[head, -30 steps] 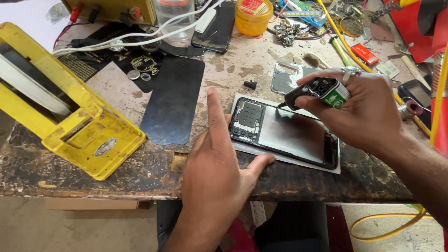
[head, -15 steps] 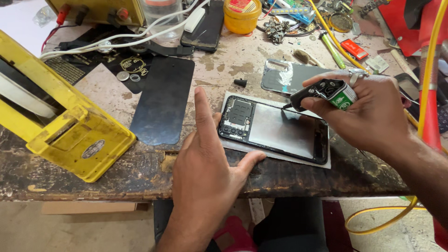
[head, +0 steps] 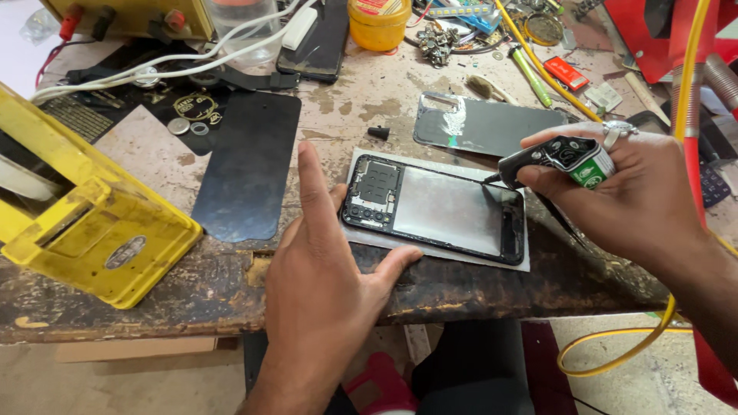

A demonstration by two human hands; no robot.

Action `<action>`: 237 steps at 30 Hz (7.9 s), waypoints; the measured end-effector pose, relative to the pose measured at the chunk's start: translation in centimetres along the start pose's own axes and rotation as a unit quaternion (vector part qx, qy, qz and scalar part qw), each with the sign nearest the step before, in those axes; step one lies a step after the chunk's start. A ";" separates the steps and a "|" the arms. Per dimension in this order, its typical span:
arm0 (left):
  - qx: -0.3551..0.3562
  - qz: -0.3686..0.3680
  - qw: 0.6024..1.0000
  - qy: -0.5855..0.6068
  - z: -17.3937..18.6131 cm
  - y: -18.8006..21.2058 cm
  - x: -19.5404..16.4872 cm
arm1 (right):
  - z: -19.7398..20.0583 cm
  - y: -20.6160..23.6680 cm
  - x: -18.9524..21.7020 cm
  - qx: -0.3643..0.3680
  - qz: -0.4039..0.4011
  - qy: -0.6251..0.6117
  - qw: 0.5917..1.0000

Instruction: The person holds a black phone back cover, applies adhesive from a tube along the frame of a disassembled phone lying on the workbench, then presses the cover onto the phone body and presses along the edges to secure it.

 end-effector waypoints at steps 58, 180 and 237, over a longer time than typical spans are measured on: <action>0.007 0.016 0.996 0.089 0.5 -0.2 0.7 | -6.4 0.5 9.7 0.136 0.076 -0.101 0.983; 0.389 0.198 0.670 0.601 -3.8 4.0 -6.6 | -1.5 9.3 0.4 0.122 -0.149 -0.643 0.741; -0.053 -0.108 0.968 0.221 2.2 2.2 -8.9 | -1.6 12.2 3.7 0.137 -0.215 -0.815 0.520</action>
Point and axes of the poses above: each hand's wrist, its own y-axis away from the middle knuckle, its own z-axis out of the back of the hand, x = y × z, the point moved 6 cm from there along -y, towards the middle knuckle, and after that the axes turned 11 degrees about -x, right-handed, at the moved point
